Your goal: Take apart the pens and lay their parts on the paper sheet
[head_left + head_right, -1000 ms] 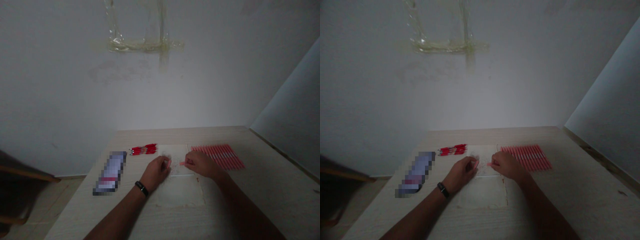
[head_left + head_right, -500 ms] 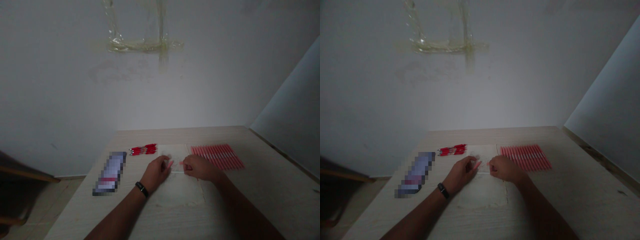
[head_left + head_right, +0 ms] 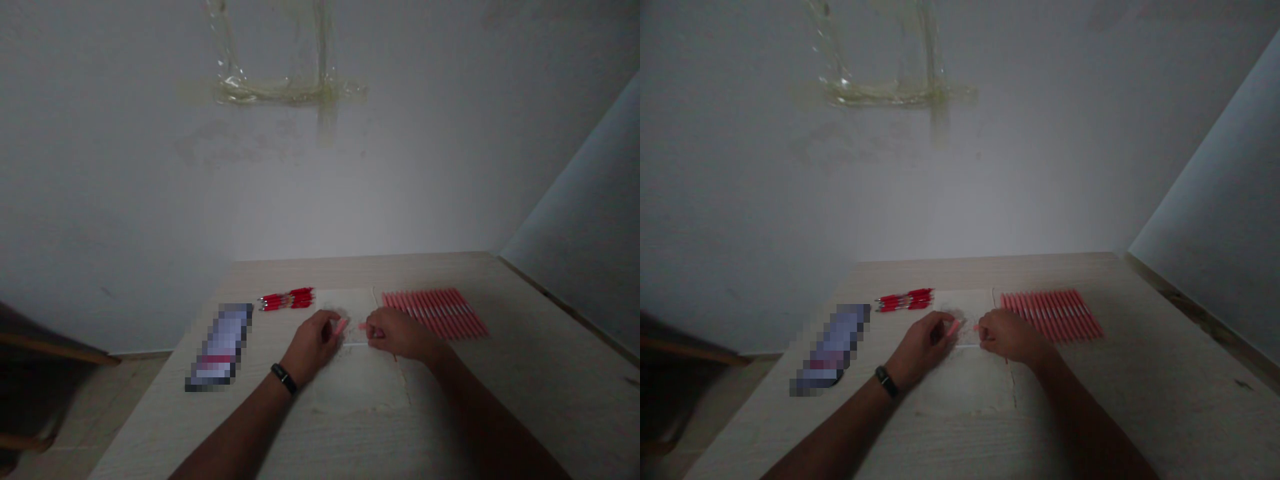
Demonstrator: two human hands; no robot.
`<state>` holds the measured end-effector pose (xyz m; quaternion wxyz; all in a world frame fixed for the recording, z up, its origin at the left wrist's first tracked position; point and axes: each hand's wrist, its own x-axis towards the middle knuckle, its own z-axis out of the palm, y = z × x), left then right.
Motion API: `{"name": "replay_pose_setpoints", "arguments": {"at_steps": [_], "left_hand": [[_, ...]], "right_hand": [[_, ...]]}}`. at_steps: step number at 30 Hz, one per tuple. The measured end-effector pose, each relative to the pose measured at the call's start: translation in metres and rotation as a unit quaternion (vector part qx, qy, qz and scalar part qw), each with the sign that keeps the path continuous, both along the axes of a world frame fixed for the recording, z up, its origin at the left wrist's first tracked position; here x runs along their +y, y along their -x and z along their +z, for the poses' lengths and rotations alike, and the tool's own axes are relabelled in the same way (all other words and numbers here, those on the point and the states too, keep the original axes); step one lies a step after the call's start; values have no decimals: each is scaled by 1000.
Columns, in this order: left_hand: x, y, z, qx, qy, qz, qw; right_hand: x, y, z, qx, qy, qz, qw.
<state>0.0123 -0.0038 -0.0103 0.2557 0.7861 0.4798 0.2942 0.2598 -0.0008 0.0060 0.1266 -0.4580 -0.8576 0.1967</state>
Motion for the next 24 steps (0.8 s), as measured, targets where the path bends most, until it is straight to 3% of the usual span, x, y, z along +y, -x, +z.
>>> {"name": "replay_pose_setpoints", "arguments": {"at_steps": [10,18,21,24], "left_hand": [[1,-1,3,-2,3,-52,999],[1,0,0,-2,-17,-35,999],[-1,0,2,-23,-15,-23,999],[-2,0,9,-68,-11,-16,997]], "right_hand": [[-1,21,-3,71,-72,-32,994],[-5,35,-6,75,-72,-22,994],[-4,34,-9,126,-43,-50,990],[-4,37,-13,208,32,-66,976]]}}
